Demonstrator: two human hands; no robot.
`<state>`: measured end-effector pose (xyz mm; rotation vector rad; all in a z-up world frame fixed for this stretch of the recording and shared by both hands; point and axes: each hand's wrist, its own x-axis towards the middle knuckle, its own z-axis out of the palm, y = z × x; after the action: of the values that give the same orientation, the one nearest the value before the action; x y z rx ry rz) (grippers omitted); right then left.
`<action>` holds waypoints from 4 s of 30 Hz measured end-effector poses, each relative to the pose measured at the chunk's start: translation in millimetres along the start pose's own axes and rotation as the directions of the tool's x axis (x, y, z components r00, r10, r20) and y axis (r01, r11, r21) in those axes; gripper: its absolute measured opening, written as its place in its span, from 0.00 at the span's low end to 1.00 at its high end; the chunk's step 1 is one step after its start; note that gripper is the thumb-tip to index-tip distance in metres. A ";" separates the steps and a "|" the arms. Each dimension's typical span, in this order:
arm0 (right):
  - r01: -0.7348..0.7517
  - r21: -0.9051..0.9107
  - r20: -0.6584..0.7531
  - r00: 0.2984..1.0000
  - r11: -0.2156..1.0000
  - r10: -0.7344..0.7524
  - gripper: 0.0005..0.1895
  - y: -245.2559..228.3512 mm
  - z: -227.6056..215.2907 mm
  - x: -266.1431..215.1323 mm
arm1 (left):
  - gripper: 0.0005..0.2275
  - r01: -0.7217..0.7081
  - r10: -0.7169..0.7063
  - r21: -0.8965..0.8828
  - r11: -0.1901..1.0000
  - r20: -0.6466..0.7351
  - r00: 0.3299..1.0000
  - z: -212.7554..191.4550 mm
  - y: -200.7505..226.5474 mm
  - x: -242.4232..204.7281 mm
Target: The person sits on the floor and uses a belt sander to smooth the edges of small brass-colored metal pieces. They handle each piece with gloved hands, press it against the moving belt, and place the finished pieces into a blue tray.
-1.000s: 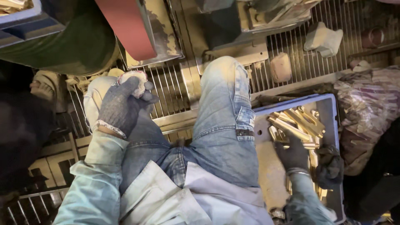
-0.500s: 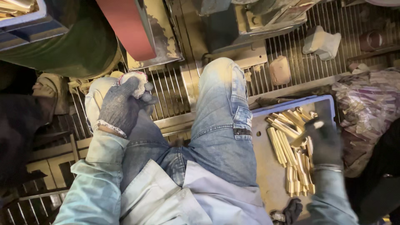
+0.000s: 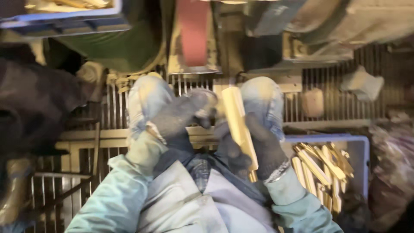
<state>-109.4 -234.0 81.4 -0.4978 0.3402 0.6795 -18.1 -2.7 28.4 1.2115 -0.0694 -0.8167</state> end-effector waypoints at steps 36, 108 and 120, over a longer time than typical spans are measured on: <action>-0.002 -0.676 -0.410 0.832 0.737 -0.374 0.19 -50.4 -30.8 154.9 | 0.06 -0.060 -0.113 -0.363 0.930 -0.436 0.893 -84.5 -47.7 88.3; -0.048 -0.473 -0.329 0.936 0.880 -0.126 0.25 -15.5 -25.4 210.0 | 0.06 -0.025 -0.251 -0.413 0.911 -0.599 0.761 -110.2 -15.4 31.5; 0.102 -0.654 -0.339 0.846 0.749 -0.411 0.16 -61.1 -63.1 129.5 | 0.05 -0.112 0.179 0.292 0.950 -0.212 0.961 -62.3 -55.5 110.1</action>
<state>17.5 -242.8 -9.9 -1.3381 0.4870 0.3627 60.9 -24.0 -83.0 1.5429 -0.0806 -0.5383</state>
